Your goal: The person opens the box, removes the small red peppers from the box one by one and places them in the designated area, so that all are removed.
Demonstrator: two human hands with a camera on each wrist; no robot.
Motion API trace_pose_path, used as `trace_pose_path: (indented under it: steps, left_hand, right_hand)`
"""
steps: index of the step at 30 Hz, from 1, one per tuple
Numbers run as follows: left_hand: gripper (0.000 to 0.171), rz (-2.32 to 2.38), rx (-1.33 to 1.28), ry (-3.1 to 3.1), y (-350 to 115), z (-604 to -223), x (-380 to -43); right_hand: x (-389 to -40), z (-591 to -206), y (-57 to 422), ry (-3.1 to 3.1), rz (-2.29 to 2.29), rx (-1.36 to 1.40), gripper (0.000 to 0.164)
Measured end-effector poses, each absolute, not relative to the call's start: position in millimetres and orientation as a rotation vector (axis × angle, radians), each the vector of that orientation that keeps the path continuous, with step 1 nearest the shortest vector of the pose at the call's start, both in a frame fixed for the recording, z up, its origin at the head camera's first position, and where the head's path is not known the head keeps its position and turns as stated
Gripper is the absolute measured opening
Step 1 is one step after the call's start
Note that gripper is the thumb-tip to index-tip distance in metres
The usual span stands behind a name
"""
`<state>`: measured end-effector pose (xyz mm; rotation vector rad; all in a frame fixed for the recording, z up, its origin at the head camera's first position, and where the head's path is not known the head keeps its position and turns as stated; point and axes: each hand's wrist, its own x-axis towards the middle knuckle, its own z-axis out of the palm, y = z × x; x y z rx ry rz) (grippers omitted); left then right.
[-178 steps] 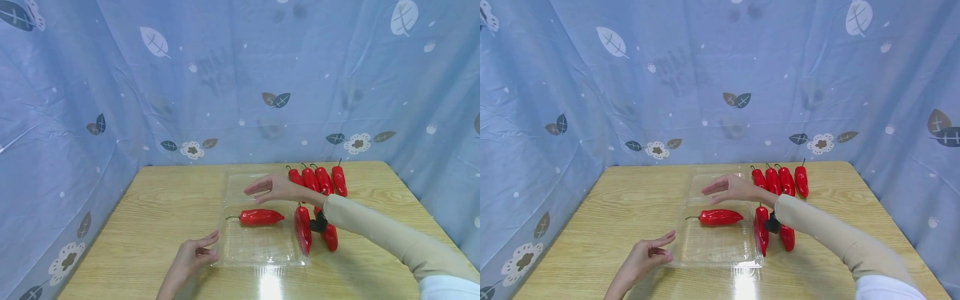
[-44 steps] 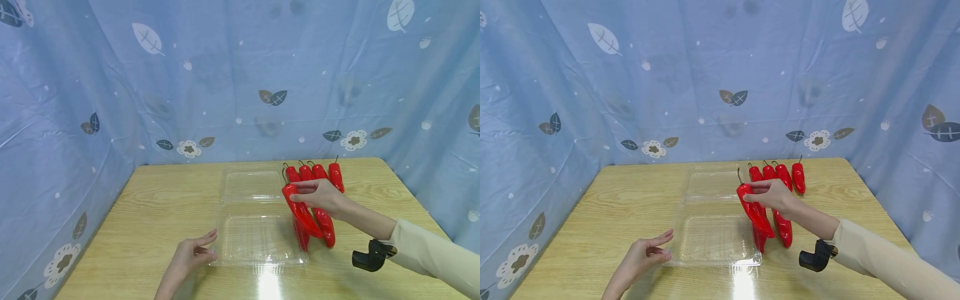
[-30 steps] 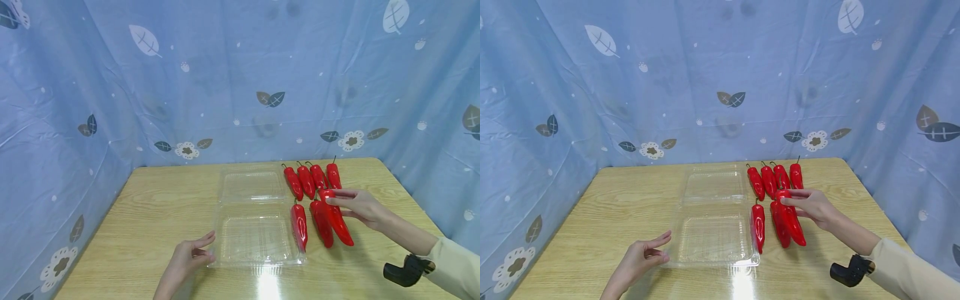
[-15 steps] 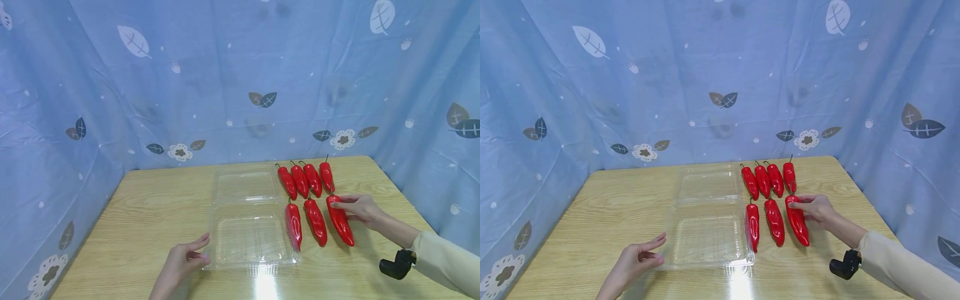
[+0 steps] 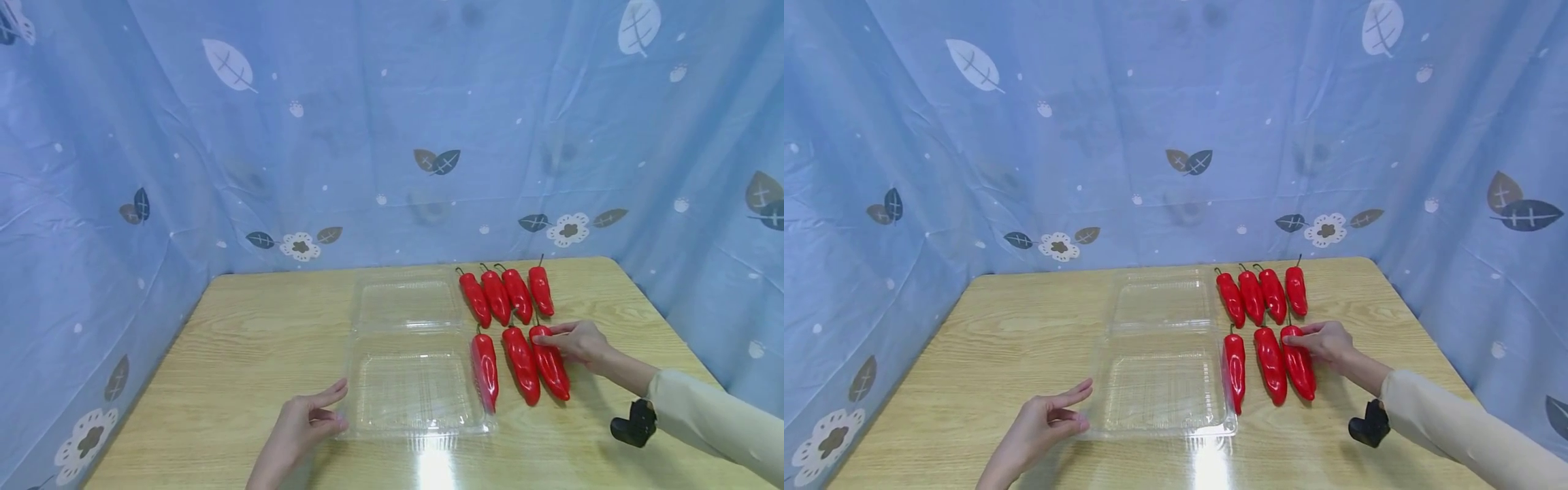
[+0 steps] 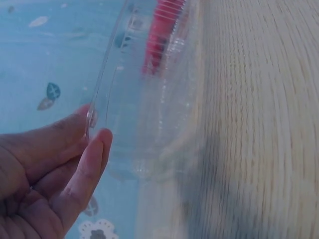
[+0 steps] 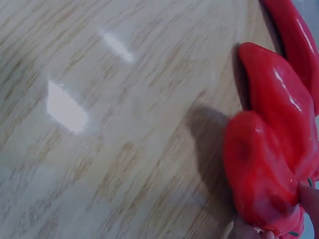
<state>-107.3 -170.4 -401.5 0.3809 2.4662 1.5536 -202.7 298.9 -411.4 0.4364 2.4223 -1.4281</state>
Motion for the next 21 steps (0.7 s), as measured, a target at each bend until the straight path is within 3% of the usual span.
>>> trace_pose_path:
  steps: [9,14,17,21]
  left_hand:
    - [0.049,1.525,0.485,2.478,-174.9,-401.1,-105.5]
    - [0.072,1.391,0.427,2.672,-182.6,-398.9,-110.4]
    - [0.081,1.262,0.360,2.865,-194.3,-399.2,-120.5]
    - [0.078,0.939,0.317,3.173,-213.2,-400.3,-140.7]
  right_hand:
    - [-202.1,-408.0,295.5,2.465,-1.384,0.434,0.078]
    - [-199.2,-395.5,304.9,2.460,-1.424,0.411,0.081]
    - [-200.1,-387.7,319.5,2.552,-1.441,0.303,0.082]
    - [-200.2,-389.1,344.7,2.942,-1.249,-0.022,0.071]
